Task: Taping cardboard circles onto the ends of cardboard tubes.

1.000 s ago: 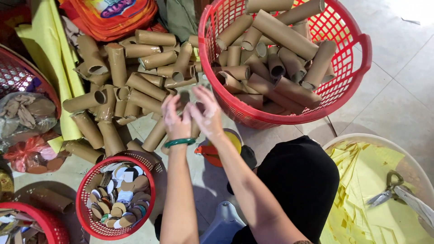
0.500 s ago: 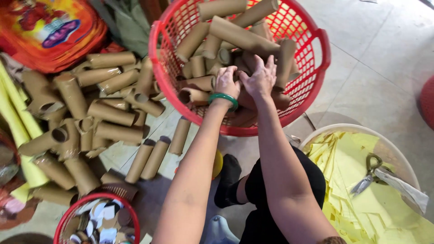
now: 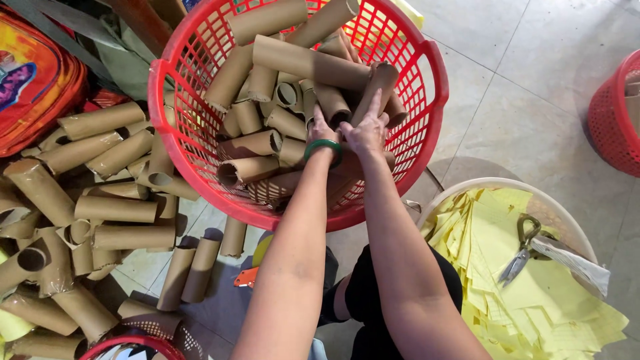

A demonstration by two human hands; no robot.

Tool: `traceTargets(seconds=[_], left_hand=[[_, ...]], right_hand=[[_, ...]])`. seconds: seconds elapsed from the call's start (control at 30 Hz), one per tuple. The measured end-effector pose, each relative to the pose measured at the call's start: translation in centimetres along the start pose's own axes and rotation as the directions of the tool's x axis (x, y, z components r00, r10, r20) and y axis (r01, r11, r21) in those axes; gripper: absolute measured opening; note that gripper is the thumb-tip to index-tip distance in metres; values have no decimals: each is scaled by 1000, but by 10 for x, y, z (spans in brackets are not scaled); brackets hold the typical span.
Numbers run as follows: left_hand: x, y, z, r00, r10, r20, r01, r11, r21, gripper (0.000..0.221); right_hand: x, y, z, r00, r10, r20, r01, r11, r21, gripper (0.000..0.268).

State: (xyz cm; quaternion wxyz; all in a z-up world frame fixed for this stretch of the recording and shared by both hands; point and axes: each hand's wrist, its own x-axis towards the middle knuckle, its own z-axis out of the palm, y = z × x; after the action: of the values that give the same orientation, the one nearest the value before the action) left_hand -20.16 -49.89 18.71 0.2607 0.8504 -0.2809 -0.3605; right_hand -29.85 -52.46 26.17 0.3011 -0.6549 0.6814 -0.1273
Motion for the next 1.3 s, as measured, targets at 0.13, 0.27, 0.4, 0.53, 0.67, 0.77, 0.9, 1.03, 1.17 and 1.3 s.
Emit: traceTargets(seconds=[0.13, 0.27, 0.4, 0.53, 0.67, 0.77, 0.9, 1.03, 1.17, 1.3], left_hand=[[12, -3, 2, 999, 30, -19, -30, 999, -28, 100], [12, -3, -1, 986, 128, -109, -137, 988, -76, 90], [19, -13, 6, 968, 131, -213, -152, 984, -88, 64], [6, -2, -26, 955, 102, -280, -132, 987, -91, 50], [3, -1, -56, 876, 216, -431, -274, 959, -77, 44], [-26, 3, -101, 743, 368, -559, -405, 912, 62, 47], [-122, -7, -201, 456, 522, -721, -583, 787, 201, 43], [-229, -55, -267, 398, 500, -769, -568, 793, 222, 43], [-278, -119, -287, 297, 439, -848, -464, 843, 274, 41], [-291, -180, -284, 416, 157, -896, -380, 925, -14, 39]], right_hand=[[5, -2, 8, 999, -5, 35, 3, 999, 41, 130], [14, 4, 13, 998, -63, -9, 63, 997, 41, 129], [2, 3, 7, 995, -95, -9, 95, 992, 89, 123], [4, 2, 10, 977, -208, -38, 211, 960, 185, 118], [-1, -15, 2, 856, -487, -176, 517, 795, 316, 108], [-39, -45, -24, 737, -635, -231, 652, 579, 489, 101], [-130, -99, -50, 663, -727, -177, 470, 220, 855, 93], [-230, -130, -47, 597, -787, -157, 374, 100, 922, 91], [-300, -140, -14, 537, -835, -124, 444, 155, 882, 88], [-343, -146, 15, 499, -862, -84, 543, 236, 806, 86]])
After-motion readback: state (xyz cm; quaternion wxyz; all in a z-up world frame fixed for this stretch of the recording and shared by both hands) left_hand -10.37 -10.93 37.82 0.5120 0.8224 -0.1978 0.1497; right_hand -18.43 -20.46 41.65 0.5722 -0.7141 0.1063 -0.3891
